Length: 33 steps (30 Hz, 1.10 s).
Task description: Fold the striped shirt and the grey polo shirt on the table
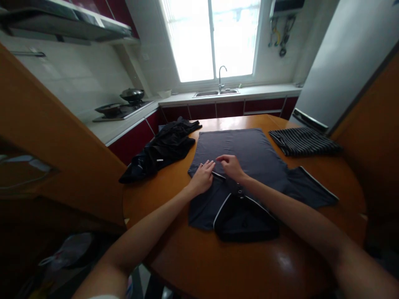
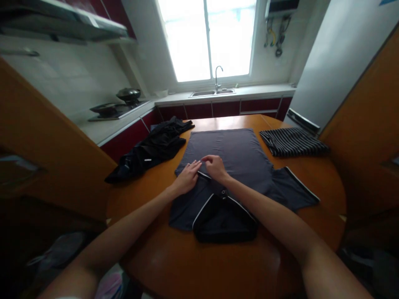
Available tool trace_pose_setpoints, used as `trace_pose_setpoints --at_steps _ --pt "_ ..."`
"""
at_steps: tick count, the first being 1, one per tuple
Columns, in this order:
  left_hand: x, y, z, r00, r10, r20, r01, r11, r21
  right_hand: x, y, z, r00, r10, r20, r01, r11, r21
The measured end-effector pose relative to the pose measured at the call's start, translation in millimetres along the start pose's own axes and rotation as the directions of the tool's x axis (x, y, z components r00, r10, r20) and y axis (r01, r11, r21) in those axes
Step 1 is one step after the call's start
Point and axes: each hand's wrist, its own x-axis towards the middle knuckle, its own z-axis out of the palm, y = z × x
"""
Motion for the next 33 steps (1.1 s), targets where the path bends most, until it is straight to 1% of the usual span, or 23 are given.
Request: trace_pose_setpoints --at_steps 1,3,6,8,9,11,13,15,16,18,20,22,26,29,31,33 --pt "-2 5 3.9 1.000 0.000 0.027 0.000 1.000 0.015 5 -4 -12 0.999 0.005 -0.038 -0.004 1.000 0.027" --pt "-4 10 8.8 0.998 0.002 0.069 -0.005 0.999 0.045 11 -10 -43 0.996 0.001 -0.092 0.003 0.999 0.043" --pt "-5 14 7.4 0.998 0.001 0.056 -0.005 0.998 0.060 7 -9 -100 0.988 0.003 -0.152 -0.012 0.998 -0.055" --pt "-5 20 2.5 0.999 0.042 0.025 -0.043 0.998 0.039 -3 2 -140 0.983 0.039 -0.179 -0.066 0.986 -0.151" --pt "-6 24 0.0 0.996 0.082 0.018 -0.083 0.996 0.020 -10 10 -160 0.978 0.069 -0.196 -0.109 0.974 -0.199" --pt "-8 33 -3.6 0.983 0.181 0.038 -0.180 0.983 -0.028 -24 30 -195 0.957 0.142 -0.252 -0.218 0.927 -0.305" --pt "-9 41 -4.1 0.960 0.266 0.087 -0.260 0.963 -0.071 -36 50 -224 0.924 0.208 -0.320 -0.332 0.853 -0.404" --pt "-9 46 -1.7 0.936 0.325 0.134 -0.315 0.945 -0.090 -45 66 -246 0.900 0.268 -0.344 -0.411 0.784 -0.466" --pt "-9 47 0.2 0.928 0.342 0.151 -0.331 0.939 -0.091 -48 71 -255 0.894 0.303 -0.330 -0.436 0.760 -0.482" --pt "-8 46 3.7 0.921 0.353 0.166 -0.343 0.935 -0.085 -53 78 -266 0.887 0.376 -0.267 -0.462 0.730 -0.505" --pt "-7 43 6.1 0.923 0.346 0.170 -0.338 0.938 -0.077 -57 80 -273 0.872 0.443 -0.207 -0.480 0.700 -0.529" --pt "-5 41 7.0 0.923 0.345 0.169 -0.337 0.939 -0.075 -61 80 -277 0.850 0.496 -0.178 -0.504 0.667 -0.549" --pt "-4 41 6.6 0.923 0.346 0.165 -0.339 0.938 -0.073 -72 79 -283 0.797 0.585 -0.152 -0.544 0.584 -0.603" --pt "-3 42 6.9 0.922 0.344 0.177 -0.337 0.939 -0.067 -86 80 -284 0.772 0.617 -0.154 -0.547 0.520 -0.656" --pt "-3 42 8.2 0.921 0.345 0.180 -0.340 0.939 -0.061 -100 80 -284 0.761 0.629 -0.158 -0.553 0.501 -0.666" --pt "-3 40 9.9 0.920 0.349 0.175 -0.346 0.937 -0.051 -117 80 -282 0.751 0.634 -0.186 -0.582 0.501 -0.641"
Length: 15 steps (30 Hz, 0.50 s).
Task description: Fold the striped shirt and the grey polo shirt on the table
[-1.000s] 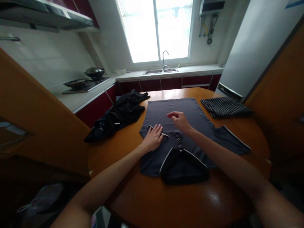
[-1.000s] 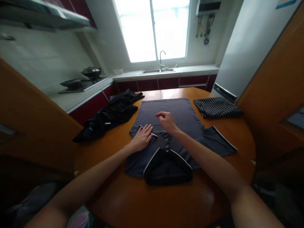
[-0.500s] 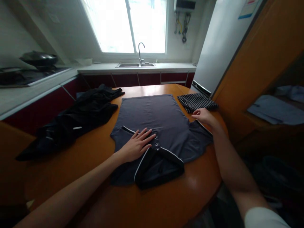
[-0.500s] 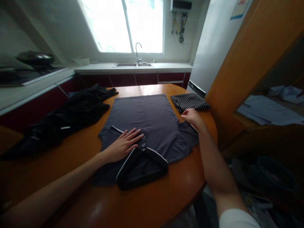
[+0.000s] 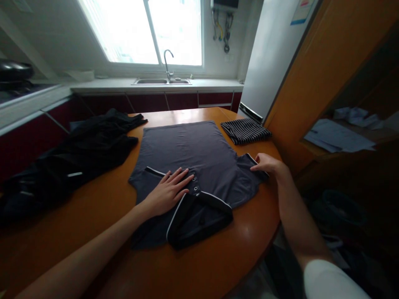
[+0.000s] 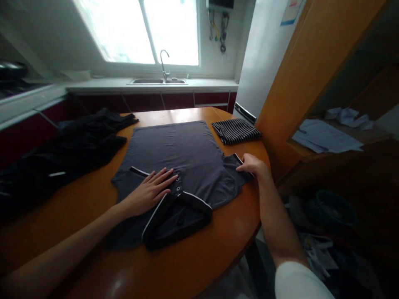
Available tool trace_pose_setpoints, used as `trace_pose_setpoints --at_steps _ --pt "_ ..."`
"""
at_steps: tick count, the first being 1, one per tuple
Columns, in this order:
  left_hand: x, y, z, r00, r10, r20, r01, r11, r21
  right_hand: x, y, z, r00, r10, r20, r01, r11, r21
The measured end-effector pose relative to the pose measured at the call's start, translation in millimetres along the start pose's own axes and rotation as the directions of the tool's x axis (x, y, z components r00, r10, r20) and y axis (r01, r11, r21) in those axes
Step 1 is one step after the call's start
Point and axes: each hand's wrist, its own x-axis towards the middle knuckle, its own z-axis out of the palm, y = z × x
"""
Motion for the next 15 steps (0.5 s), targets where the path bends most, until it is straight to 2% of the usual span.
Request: trace_pose_setpoints --at_steps 4,7,9,11,13,15 --pt "-1 0 -2.1 0.999 0.028 -0.024 -0.028 1.000 0.004 -25 14 18 0.992 0.017 -0.122 -0.004 0.994 0.108" --pt "5 15 -13.6 0.996 0.082 -0.044 -0.083 0.996 -0.022 -30 21 29 0.976 0.027 -0.218 0.003 0.990 0.138" --pt "13 36 -22.9 0.986 0.165 -0.034 -0.167 0.985 -0.053 -26 27 32 0.960 0.046 -0.277 0.006 0.983 0.184" --pt "26 62 -29.0 0.957 0.290 0.001 -0.288 0.952 -0.105 -17 35 32 0.948 0.050 -0.314 0.034 0.966 0.256" --pt "41 89 -28.8 0.911 0.411 0.036 -0.400 0.901 -0.167 -8 43 31 0.940 0.043 -0.339 0.075 0.942 0.328" --pt "54 110 -21.7 0.875 0.479 0.066 -0.457 0.864 -0.212 -1 51 30 0.931 0.039 -0.362 0.104 0.923 0.369"
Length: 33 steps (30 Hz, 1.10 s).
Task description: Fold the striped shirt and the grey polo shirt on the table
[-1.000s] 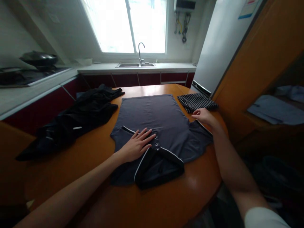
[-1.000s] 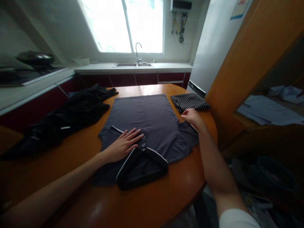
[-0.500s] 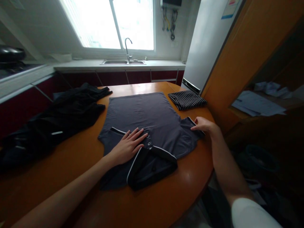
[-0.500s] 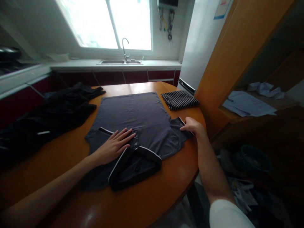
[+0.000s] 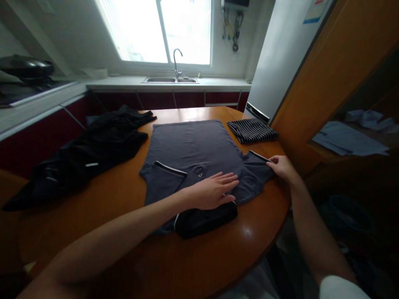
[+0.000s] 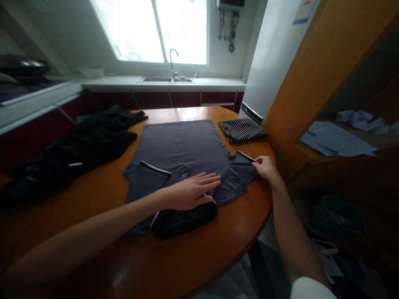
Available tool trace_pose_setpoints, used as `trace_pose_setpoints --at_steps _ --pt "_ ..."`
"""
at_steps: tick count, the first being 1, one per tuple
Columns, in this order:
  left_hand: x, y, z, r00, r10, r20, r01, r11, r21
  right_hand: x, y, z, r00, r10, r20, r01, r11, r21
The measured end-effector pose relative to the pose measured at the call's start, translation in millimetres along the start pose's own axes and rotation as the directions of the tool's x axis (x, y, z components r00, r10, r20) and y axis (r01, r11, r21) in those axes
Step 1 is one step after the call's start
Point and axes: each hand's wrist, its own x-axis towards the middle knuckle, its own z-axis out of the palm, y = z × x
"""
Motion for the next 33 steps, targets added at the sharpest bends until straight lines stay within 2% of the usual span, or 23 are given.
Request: trace_pose_setpoints --at_steps 3,6,10,13,18,21,25,28,30,32,33 --pt "16 7 18.6 0.998 0.024 0.066 -0.022 0.999 -0.029 5 8 0 0.999 0.011 -0.053 -0.012 1.000 -0.019" --pt "15 10 32.7 0.994 0.063 0.094 -0.060 0.998 -0.029 2 11 3 0.994 0.010 -0.113 -0.020 0.996 -0.090" --pt "8 13 36.5 0.980 0.174 0.095 -0.168 0.984 -0.066 -7 7 8 0.985 -0.006 -0.174 -0.024 0.985 -0.170" --pt "9 15 37.7 0.968 0.235 0.090 -0.226 0.969 -0.102 -14 0 7 0.979 0.018 -0.203 -0.071 0.964 -0.257" --pt "13 15 42.8 0.950 0.305 0.073 -0.291 0.944 -0.154 -21 -8 -2 0.989 0.049 -0.139 -0.097 0.928 -0.360" --pt "13 14 41.9 0.945 0.324 0.051 -0.305 0.925 -0.228 -22 -10 -4 0.991 0.102 -0.088 -0.123 0.951 -0.283" --pt "13 18 37.0 0.953 0.301 -0.023 -0.291 0.894 -0.341 -19 -14 -3 0.993 0.112 0.044 -0.115 0.990 0.082" --pt "15 20 34.6 0.973 0.197 -0.121 -0.231 0.870 -0.436 -17 -27 -7 0.995 0.098 -0.016 -0.087 0.943 0.321" --pt "19 17 34.6 0.971 0.016 -0.241 -0.148 0.827 -0.542 -19 -44 -10 0.991 0.082 -0.103 -0.034 0.916 0.400" --pt "24 9 35.6 0.914 -0.224 -0.339 -0.088 0.705 -0.704 -26 -67 -11 0.990 -0.010 -0.143 0.072 0.896 0.439" --pt "28 4 36.2 0.876 -0.338 -0.345 -0.079 0.605 -0.792 -30 -80 -9 0.989 -0.085 -0.120 0.131 0.880 0.456"
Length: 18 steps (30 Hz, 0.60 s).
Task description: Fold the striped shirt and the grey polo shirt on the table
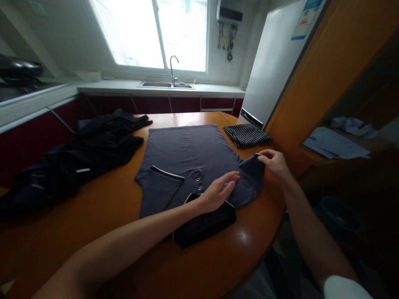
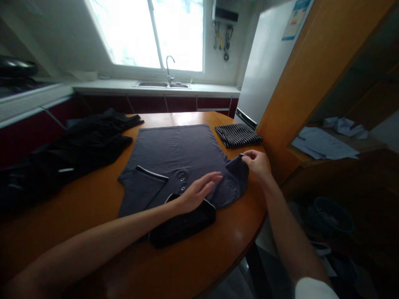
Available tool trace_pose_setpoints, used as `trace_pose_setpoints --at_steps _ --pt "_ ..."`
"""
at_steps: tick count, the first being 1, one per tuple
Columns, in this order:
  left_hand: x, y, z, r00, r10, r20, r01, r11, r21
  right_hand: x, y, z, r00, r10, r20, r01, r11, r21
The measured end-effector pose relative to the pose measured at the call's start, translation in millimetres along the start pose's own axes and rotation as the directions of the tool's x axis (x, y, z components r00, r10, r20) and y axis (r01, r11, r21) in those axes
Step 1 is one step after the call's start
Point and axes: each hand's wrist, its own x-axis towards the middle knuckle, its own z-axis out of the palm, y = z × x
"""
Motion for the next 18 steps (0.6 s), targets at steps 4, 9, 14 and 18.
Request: trace_pose_setpoints --at_steps 4,9,14,18 --pt "15 -14 -13.1 0.940 -0.322 -0.110 0.245 0.864 -0.439 -11 -29 35 0.896 -0.146 0.420 0.064 0.977 0.203" --pt "19 -16 -22.3 0.880 -0.468 -0.078 0.346 0.745 -0.570 19 -14 66 0.925 -0.208 0.317 0.181 0.977 0.112" --pt "17 -14 -19.5 0.863 -0.495 -0.103 0.367 0.753 -0.546 55 8 63 0.893 -0.240 0.381 0.279 0.959 -0.050" --pt "17 -13 -17.8 0.855 -0.505 -0.117 0.368 0.751 -0.548 55 22 39 0.798 -0.239 0.553 0.308 0.951 -0.033"
